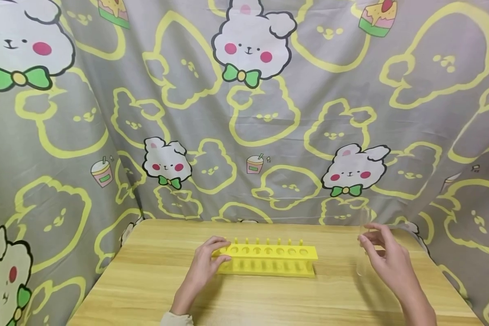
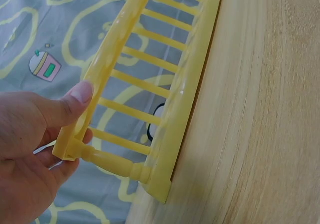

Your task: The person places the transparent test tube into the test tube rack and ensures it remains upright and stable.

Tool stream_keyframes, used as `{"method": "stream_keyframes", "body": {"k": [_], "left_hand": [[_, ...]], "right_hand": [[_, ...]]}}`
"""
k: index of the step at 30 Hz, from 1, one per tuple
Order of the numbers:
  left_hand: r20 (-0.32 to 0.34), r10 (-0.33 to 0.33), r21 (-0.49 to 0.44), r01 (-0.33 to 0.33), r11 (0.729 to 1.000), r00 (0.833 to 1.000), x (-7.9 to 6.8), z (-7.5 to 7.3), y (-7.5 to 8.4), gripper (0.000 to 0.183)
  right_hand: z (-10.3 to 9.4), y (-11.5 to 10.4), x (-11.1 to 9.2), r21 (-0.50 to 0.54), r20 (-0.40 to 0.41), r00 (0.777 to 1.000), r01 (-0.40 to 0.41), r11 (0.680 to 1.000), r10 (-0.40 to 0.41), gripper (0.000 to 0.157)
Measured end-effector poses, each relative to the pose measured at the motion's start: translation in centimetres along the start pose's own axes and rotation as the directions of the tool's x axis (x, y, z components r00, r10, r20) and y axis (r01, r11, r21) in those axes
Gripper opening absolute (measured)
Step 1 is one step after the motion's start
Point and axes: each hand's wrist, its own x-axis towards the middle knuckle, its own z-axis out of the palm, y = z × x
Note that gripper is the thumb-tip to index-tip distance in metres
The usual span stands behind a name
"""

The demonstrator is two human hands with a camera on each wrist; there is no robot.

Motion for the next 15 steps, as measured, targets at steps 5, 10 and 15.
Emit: {"method": "stream_keyframes", "body": {"k": [5,10,15], "left_hand": [[0.005,-0.004,-0.002,0.004,1.0,1.0,0.1,0.0,0.1,0.04],[0.006,-0.008,0.007,0.008,1.0,1.0,0.2,-0.1,0.0,0.04],[0.02,-0.009,-0.005,0.009,1.0,1.0,0.1,-0.2,0.0,0.04]], "right_hand": [[0.1,-0.5,0.2,0.029,-0.068,0.998,0.02,0.999,-0.017,0.033],[0.2,-1.1,0.5,0.048,-0.117,0.993,0.031,0.998,-0.025,0.037],[0.3,-1.5,0.5,0.056,-0.136,0.991,0.017,0.998,-0.009,0.036]]}}
